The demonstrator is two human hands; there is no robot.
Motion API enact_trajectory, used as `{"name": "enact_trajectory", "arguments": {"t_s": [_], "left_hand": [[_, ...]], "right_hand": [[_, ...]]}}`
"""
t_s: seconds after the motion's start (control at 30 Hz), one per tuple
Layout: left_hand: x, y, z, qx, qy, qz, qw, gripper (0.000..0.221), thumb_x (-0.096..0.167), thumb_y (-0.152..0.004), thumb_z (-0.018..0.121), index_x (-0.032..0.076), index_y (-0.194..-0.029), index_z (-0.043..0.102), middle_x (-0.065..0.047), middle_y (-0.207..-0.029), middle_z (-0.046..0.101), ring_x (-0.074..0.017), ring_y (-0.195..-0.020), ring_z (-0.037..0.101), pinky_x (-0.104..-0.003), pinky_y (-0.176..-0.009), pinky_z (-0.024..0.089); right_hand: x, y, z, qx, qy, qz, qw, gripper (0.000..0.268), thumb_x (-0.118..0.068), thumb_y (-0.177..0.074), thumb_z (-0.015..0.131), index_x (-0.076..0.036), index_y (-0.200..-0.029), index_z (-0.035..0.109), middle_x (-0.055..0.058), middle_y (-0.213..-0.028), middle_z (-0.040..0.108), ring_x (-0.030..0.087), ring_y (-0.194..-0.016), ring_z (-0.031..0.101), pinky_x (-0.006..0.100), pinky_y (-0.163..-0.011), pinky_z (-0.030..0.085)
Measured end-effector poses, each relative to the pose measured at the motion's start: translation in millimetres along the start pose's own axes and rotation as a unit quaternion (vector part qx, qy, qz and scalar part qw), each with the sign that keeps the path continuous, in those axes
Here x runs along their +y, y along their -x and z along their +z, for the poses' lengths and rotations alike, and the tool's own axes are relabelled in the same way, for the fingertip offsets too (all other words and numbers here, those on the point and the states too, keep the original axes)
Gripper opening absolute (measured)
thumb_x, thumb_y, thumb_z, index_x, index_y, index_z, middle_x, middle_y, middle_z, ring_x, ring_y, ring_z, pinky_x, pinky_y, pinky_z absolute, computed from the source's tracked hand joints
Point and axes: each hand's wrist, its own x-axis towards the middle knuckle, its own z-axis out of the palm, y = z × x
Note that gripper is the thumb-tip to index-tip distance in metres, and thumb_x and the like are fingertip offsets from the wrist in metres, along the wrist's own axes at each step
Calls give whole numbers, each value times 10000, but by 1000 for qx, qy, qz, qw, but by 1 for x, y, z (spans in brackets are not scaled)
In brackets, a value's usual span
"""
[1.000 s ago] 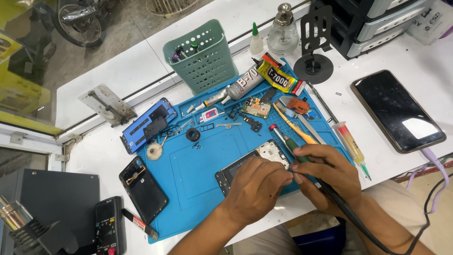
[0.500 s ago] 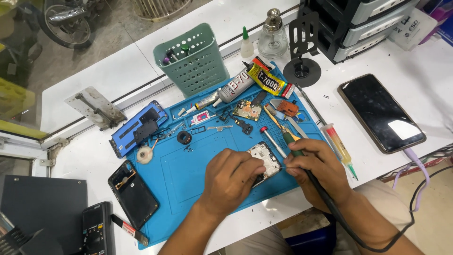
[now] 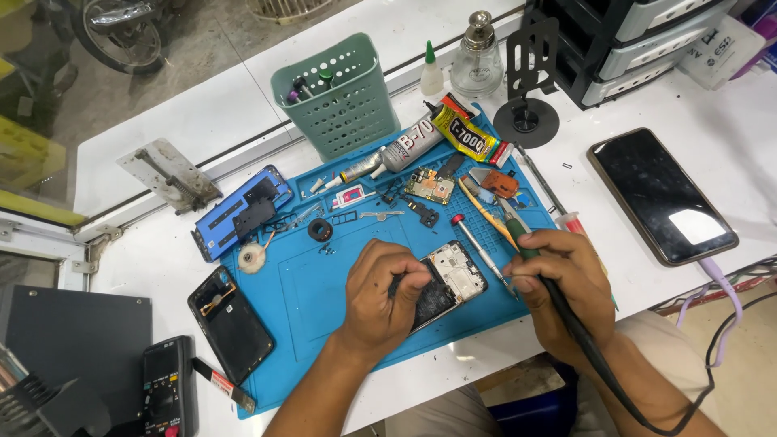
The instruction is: Using a soldering iron to repair or modify internal components on a mobile phone motherboard.
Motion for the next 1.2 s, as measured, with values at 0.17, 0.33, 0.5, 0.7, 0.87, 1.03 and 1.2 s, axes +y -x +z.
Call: {"name": "enact_trajectory", "arguments": {"t_s": [0.17,0.33,0.5,0.7,0.87,1.03,1.2], "left_hand": [[-1,7,4,-34,31,-34,998,452,439,-1020,580,3,-1132,627,-128,-962,648,-200,-776,616,-316,-689,547],[2,7,8,-37,43,-3,998,185,196,-1023,633,14,-1042,655,-119,-925,727,-274,-828,721,-371,-737,589],[2,6,6,-25,12,3,1000,175,191,-993,659,16,-989,663,-118,-864,724,-259,-763,711,-351,-686,570],[2,7,5,5,-2,30,1000,181,186,-979,667,10,-941,667,-110,-809,718,-245,-697,708,-329,-637,555],[0,20,4,20,-8,30,999,197,207,-998,626,21,-939,654,-104,-797,698,-245,-695,700,-335,-626,568],[-3,30,0,41,-1,14,999,144,182,-993,632,41,-969,617,-102,-803,673,-223,-710,686,-308,-623,579],[0,24,3,33,19,-72,997,338,349,-1050,516,33,-1012,630,-119,-860,665,-208,-775,663,-306,-681,558]], "right_hand": [[2,3,2,1,3,0,1000,194,-181,-1043,537,-48,-988,667,194,-1187,582,182,-819,752,340,-892,585],[-2,-2,4,6,-12,-12,1000,224,-175,-1030,538,-5,-972,673,219,-1135,593,215,-881,724,338,-865,611],[-2,-2,7,11,-36,-5,999,198,-156,-1047,537,-19,-1022,678,182,-1156,573,224,-961,702,317,-845,622],[3,0,9,19,-25,-27,999,182,-168,-1037,565,-39,-1012,692,161,-1146,616,255,-1087,678,348,-943,582],[-1,1,10,5,-32,-17,999,183,-167,-1044,547,-31,-1020,667,145,-1061,654,272,-1130,645,368,-955,559],[-6,0,13,16,-44,-23,999,172,-152,-1047,546,-23,-1029,659,163,-1054,636,257,-1104,665,344,-895,555],[-8,4,10,22,-83,33,996,240,-225,-1064,530,-56,-1022,694,157,-1161,607,260,-1125,637,337,-899,553]]}}
